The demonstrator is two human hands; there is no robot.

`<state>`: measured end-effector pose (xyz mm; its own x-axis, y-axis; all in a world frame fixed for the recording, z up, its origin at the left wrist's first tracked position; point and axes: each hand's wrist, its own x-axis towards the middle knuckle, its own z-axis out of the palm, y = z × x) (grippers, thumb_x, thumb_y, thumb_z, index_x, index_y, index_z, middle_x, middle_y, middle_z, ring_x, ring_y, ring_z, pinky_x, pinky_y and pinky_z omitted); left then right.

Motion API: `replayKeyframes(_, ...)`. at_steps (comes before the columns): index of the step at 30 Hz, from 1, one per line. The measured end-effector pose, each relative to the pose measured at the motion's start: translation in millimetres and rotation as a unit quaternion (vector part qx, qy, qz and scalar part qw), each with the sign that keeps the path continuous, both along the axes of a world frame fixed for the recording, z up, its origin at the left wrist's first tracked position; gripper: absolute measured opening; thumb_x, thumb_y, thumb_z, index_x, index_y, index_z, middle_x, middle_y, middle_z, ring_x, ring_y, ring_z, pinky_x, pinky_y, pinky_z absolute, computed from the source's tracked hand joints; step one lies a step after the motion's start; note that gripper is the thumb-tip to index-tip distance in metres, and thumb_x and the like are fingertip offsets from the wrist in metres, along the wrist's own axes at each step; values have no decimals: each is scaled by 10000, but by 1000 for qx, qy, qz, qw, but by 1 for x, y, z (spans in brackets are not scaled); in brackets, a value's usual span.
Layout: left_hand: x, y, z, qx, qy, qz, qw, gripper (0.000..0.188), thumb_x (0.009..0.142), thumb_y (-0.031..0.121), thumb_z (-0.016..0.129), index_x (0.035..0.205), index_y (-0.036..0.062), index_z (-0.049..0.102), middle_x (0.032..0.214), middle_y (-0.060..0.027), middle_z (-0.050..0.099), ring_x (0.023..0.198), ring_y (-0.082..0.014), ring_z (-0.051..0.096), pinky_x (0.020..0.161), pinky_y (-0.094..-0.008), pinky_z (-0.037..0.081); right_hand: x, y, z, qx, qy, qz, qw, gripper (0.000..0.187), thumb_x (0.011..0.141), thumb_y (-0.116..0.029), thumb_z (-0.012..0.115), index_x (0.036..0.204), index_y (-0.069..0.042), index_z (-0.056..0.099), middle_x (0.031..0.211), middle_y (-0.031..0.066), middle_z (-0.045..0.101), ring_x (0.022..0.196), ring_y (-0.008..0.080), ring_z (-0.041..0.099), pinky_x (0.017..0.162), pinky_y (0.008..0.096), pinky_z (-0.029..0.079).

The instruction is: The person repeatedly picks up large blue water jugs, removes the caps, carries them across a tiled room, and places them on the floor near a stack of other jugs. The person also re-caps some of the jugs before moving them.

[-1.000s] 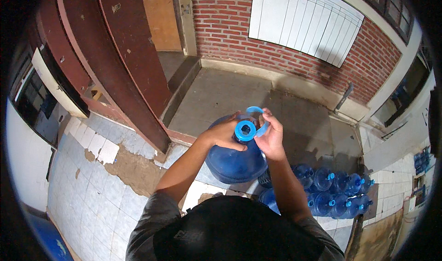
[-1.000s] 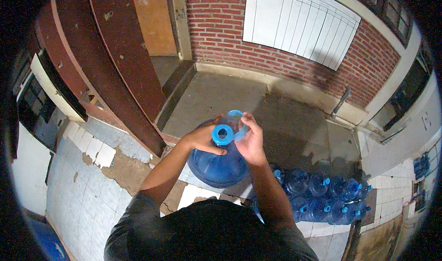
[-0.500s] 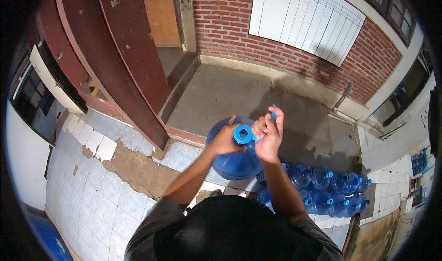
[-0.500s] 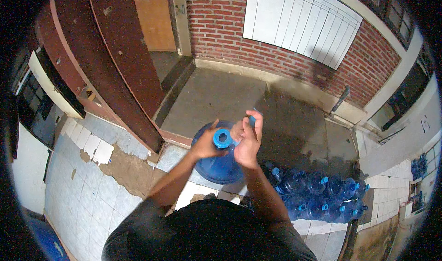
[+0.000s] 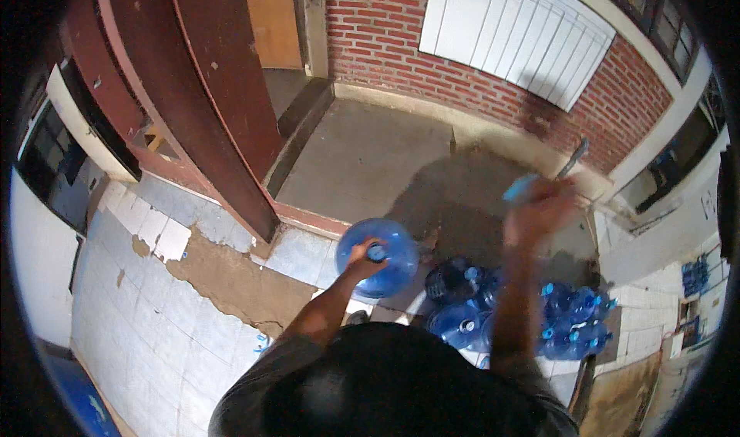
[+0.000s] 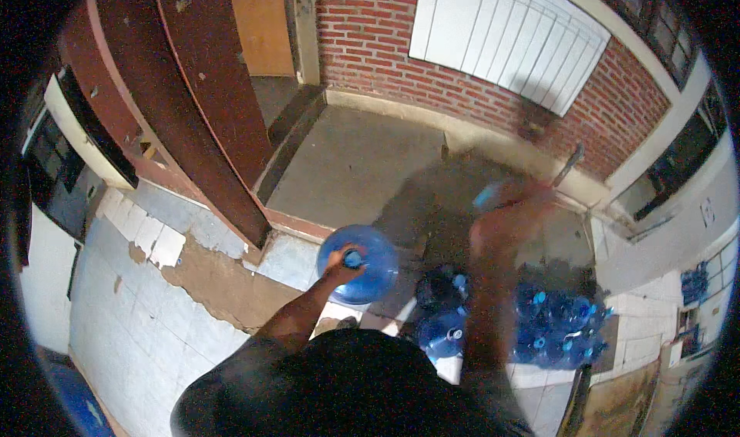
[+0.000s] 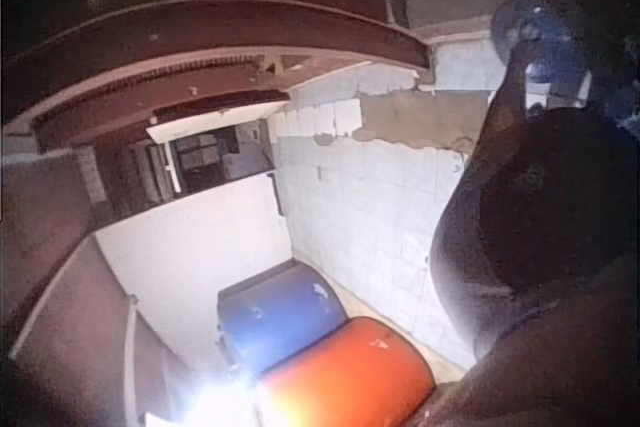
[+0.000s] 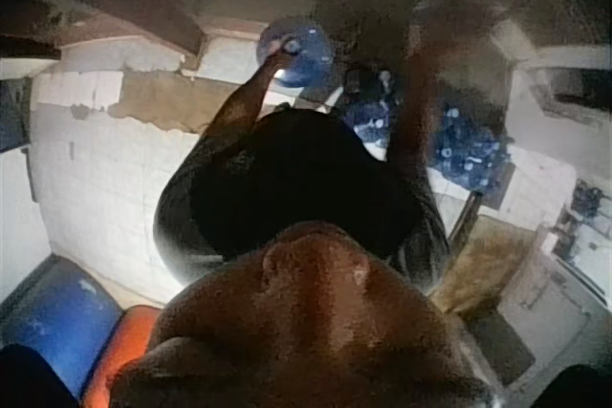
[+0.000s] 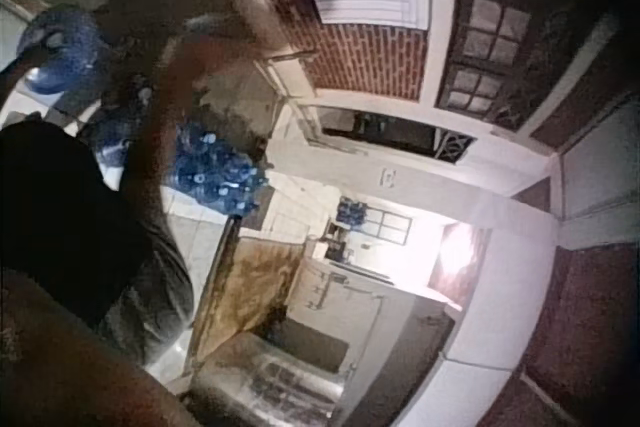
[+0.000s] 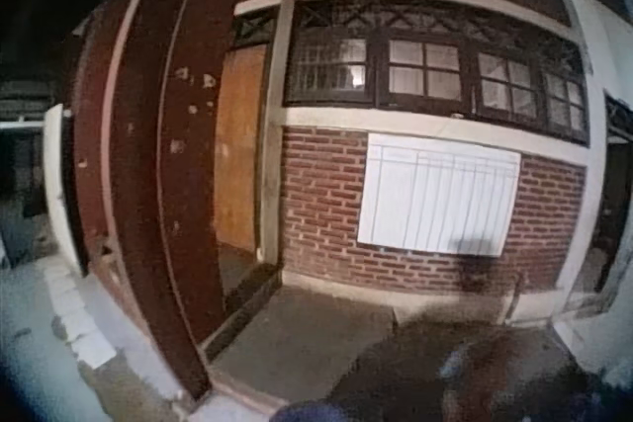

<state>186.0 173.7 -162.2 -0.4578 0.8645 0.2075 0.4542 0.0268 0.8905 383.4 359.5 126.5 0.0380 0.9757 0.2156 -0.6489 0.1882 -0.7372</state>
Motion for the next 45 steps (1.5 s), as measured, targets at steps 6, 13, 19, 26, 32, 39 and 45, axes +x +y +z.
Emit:
replayKeyframes(6,-14,-25,-32,-171,109,29,979,629,606,261,795,1168,54,604,1097,-220,648,1051,-361,617,926,-451,489,20,2,28,32,-49,56,997,160,955,-180,495,1108,-145,465,707,18,505,617,133,484,571,289,441)
replayKeyframes(13,-70,-49,47,-145,94,115,978,576,593,180,810,1114,44,605,942,-204,685,903,-382,659,798,-447,539,-52,-29,-300,-124,-348,306,877,517,897,-72,549,1375,-183,384,1115,102,564,970,201,554,684,303,514)
replayKeyframes(19,-72,-60,85,-67,93,116,987,564,595,194,813,1075,-10,597,946,-219,681,911,-376,663,789,-432,541,-64,-88,-207,-94,-591,469,649,494,915,-96,574,1382,-64,417,1160,166,594,1004,258,601,735,339,533)
replayKeyframes(26,-1,6,150,-24,111,-116,987,584,628,221,787,1141,45,571,993,-194,677,949,-391,646,813,-447,521,-33,-119,-133,230,-510,215,801,607,830,-204,729,1336,-31,441,1333,177,516,1202,254,522,1021,361,395)
replayKeyframes(32,81,47,173,12,46,-345,937,745,642,212,774,1271,105,390,1144,-170,617,1129,-379,567,942,-447,460,38,-144,-125,107,-455,-6,884,775,733,-231,819,1356,-25,406,1357,188,494,1223,317,515,1000,400,429)
replayKeyframes(39,163,51,197,126,69,-528,837,688,663,182,773,1251,106,424,1268,-138,533,1286,-330,443,1112,-472,290,154,-214,-135,7,-493,-267,828,593,771,-183,789,1209,-22,423,1117,172,639,989,279,651,854,380,507)
replayKeyframes(45,199,36,110,45,-97,-448,888,574,760,244,756,1232,65,481,1273,-138,527,1335,-308,394,1103,-417,292,269,-284,-102,-41,-392,-455,798,451,835,-142,741,1160,-1,462,1026,125,650,924,173,621,849,311,494)
